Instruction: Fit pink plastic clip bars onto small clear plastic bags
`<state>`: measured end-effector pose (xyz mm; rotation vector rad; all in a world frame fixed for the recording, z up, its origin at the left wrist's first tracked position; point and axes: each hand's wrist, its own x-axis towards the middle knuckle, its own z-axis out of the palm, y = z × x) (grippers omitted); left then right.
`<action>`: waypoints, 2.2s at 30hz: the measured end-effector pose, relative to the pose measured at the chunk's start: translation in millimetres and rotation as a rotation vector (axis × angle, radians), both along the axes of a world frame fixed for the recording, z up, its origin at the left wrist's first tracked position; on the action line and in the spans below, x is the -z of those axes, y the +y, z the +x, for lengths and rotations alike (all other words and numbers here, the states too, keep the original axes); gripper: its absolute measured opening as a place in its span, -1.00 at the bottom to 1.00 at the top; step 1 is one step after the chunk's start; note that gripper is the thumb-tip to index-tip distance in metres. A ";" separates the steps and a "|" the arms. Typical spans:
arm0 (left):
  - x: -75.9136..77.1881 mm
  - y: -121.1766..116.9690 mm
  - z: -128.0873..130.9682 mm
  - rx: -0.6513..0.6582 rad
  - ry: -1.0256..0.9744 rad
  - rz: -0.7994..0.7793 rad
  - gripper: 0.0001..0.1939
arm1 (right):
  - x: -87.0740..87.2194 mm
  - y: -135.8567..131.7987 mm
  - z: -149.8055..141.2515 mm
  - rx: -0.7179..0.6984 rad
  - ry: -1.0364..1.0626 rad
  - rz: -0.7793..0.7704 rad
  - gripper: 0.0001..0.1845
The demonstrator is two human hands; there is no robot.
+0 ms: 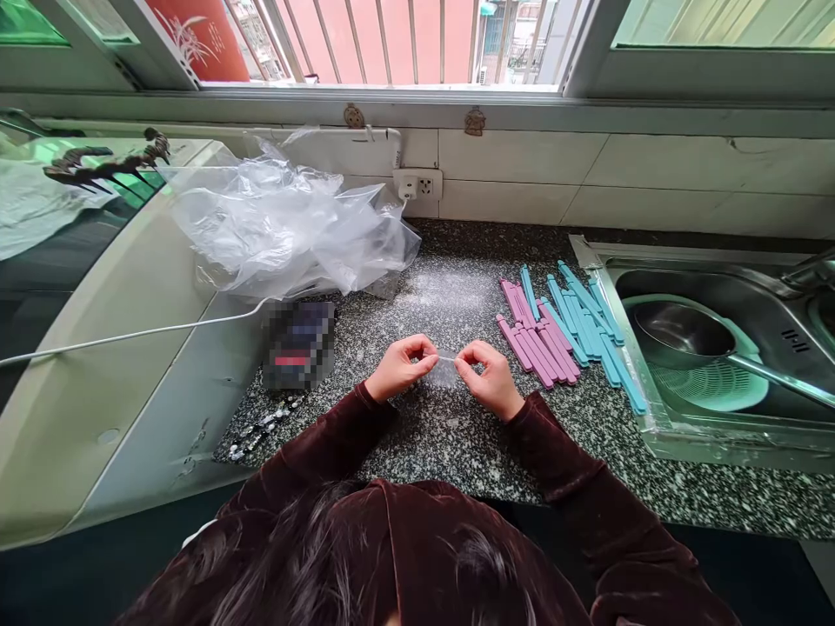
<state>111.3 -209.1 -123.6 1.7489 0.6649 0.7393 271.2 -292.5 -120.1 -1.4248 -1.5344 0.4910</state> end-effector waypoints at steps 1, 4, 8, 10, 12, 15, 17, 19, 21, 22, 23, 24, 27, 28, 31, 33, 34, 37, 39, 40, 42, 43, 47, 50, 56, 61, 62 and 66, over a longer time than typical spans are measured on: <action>-0.2 -0.1 -0.1 0.001 -0.001 0.000 -0.84 | 0.1 0.0 0.2 0.000 0.004 -0.002 -0.77; -1.3 -0.8 0.0 0.009 0.016 -0.002 -0.84 | 0.4 -0.2 0.8 -0.008 0.014 -0.008 -0.82; -1.7 -2.7 0.9 0.024 0.026 0.001 -0.85 | 0.6 -0.3 -0.5 -0.025 -0.004 -0.004 -0.85; -1.4 -3.3 1.2 0.027 0.015 0.006 -0.85 | 1.1 -0.2 -1.4 -0.027 -0.013 0.006 -0.82; -1.1 -3.3 1.0 0.029 0.008 0.011 -0.84 | 1.6 -0.1 -1.8 -0.024 -0.018 0.014 -0.80; -1.2 -2.3 0.2 0.024 0.001 0.009 -0.84 | 2.2 -0.2 -0.9 -0.019 -0.018 0.040 -0.80; -1.2 -1.4 -0.4 0.007 -0.010 -0.007 -0.83 | 2.3 -0.3 0.3 -0.006 -0.014 0.065 -0.80; -0.9 -0.6 -0.8 -0.009 -0.020 -0.024 -0.83 | 2.1 -0.4 1.3 0.013 -0.011 0.079 -0.81; -0.1 -0.3 -0.9 -0.014 -0.028 -0.031 -0.82 | 2.0 -0.5 1.8 0.028 -0.010 0.084 -0.82; 0.3 -0.3 -0.8 -0.015 -0.033 -0.030 -0.82 | 2.1 -0.5 2.0 0.031 -0.009 0.085 -0.82; 0.6 -0.3 -0.7 -0.015 -0.039 -0.027 -0.82 | 2.2 -0.5 2.0 0.033 -0.008 0.086 -0.82; 0.8 -0.3 -0.6 -0.014 -0.046 -0.023 -0.82 | 2.4 -0.5 2.1 0.034 -0.007 0.084 -0.82; 0.9 -0.6 -0.4 -0.013 -0.058 -0.015 -0.82 | 3.0 -0.2 2.1 0.033 -0.002 0.072 -0.82; 0.8 -0.7 -0.3 -0.013 -0.057 -0.014 -0.82 | 3.2 0.0 2.1 0.032 -0.004 0.067 -0.83; 0.8 -1.1 0.0 -0.005 -0.053 -0.006 -0.83 | 3.7 0.5 1.5 0.019 -0.013 0.055 -0.86; 1.2 -1.4 0.4 0.008 -0.054 0.005 -0.84 | 4.0 0.7 0.7 0.009 -0.014 0.057 -0.86; 1.4 -1.5 0.6 0.014 -0.056 0.010 -0.84 | 4.1 0.7 0.2 0.005 -0.012 0.060 -0.85; 2.0 -1.6 0.8 0.022 -0.060 0.018 -0.84 | 4.5 0.7 -0.9 0.001 -0.010 0.077 -0.83; 2.3 -1.7 0.8 0.024 -0.059 0.016 -0.84 | 4.5 0.7 -1.1 0.001 -0.011 0.087 -0.83; 2.3 -1.8 0.8 0.023 -0.058 0.015 -0.83 | 4.3 0.7 -1.0 0.001 -0.011 0.089 -0.83; 2.4 -2.1 0.8 0.020 -0.052 0.013 -0.83 | 4.0 0.8 -0.8 0.000 -0.012 0.088 -0.83; 2.4 -2.3 0.8 0.019 -0.050 0.011 -0.83 | 3.8 0.8 -0.6 -0.002 -0.014 0.086 -0.82; 2.2 -2.8 1.2 0.023 -0.053 0.005 -0.84 | 3.0 0.8 -0.3 -0.003 -0.023 0.073 -0.82; 2.1 -3.0 1.7 0.034 -0.055 -0.003 -0.83 | 2.3 0.2 -0.5 0.001 -0.022 0.054 -0.84; 2.7 -4.3 2.1 0.067 -0.024 -0.033 -0.81 | 2.1 -0.2 -2.2 -0.022 -0.036 0.051 -0.83; 1.8 -4.5 1.5 0.076 0.034 -0.041 -0.81 | 2.2 -0.3 -1.8 0.017 0.013 0.065 -0.81; 1.6 -4.3 1.5 0.083 0.057 -0.028 -0.82 | 2.2 -0.4 -1.1 0.035 0.029 0.064 -0.82; 2.0 -4.3 2.4 0.121 0.123 0.015 -0.89 | 2.9 -0.6 2.9 0.100 0.090 0.032 -0.81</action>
